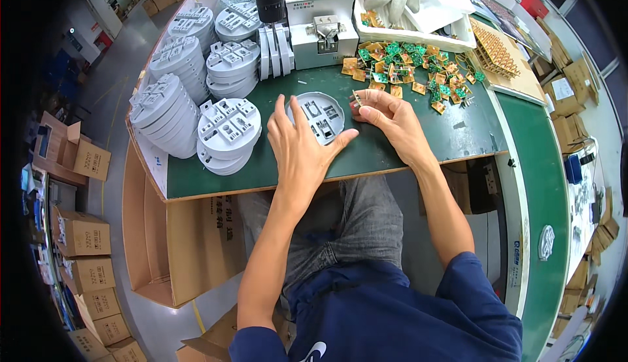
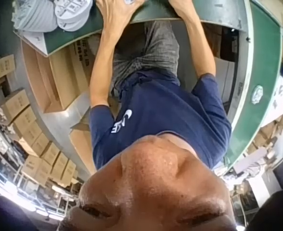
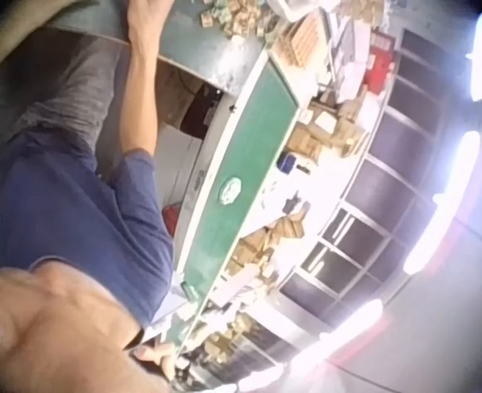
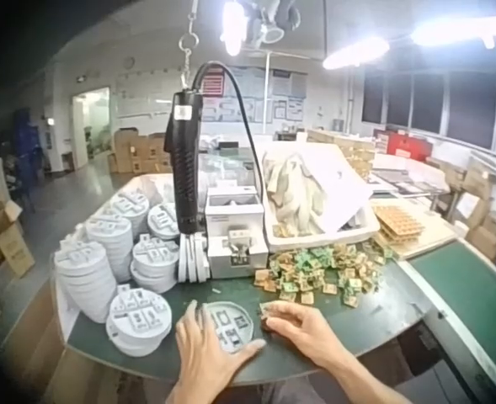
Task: Assembling circular electronic components by inserting small pieces and using a press tool at a workbench.
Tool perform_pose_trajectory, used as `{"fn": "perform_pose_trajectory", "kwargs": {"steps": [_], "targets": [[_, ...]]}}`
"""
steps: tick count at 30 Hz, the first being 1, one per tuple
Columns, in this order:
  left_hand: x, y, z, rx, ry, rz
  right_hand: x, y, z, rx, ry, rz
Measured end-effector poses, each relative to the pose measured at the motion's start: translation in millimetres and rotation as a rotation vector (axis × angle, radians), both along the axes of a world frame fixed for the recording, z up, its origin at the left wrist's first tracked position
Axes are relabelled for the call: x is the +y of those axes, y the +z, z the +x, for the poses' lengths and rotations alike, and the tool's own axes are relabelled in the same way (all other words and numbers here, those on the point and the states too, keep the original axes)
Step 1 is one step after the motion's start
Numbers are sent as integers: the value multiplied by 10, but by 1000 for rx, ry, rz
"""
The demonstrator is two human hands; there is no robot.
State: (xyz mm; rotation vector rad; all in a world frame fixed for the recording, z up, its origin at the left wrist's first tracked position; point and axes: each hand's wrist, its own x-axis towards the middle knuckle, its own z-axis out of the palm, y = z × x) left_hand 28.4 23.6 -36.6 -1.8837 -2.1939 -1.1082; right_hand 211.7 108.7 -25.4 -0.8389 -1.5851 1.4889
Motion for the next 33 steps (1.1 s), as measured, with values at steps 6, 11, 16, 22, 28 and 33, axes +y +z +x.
{"fn": "perform_pose_trajectory", "kwargs": {"steps": [6, 11, 16, 22, 28, 33], "targets": [[-260, 189, 111, -102, -104, -190, 33, 38, -176, -125, -61, 147], [-357, 315, 67, -77, -116, -253, 180, 91, -259, -159, -7, 158], [-190, 226, -186, -2, -200, -26, 194, 170, -302, -307, 31, 290], [-46, 71, -238, -267, -325, -63, 113, 219, -366, -529, -34, 526], [-44, 17, -163, -237, -271, -35, 134, 167, -419, -616, -81, 745], [-69, 17, -151, -213, -266, -28, 145, 237, -417, -666, -46, 771]]}}
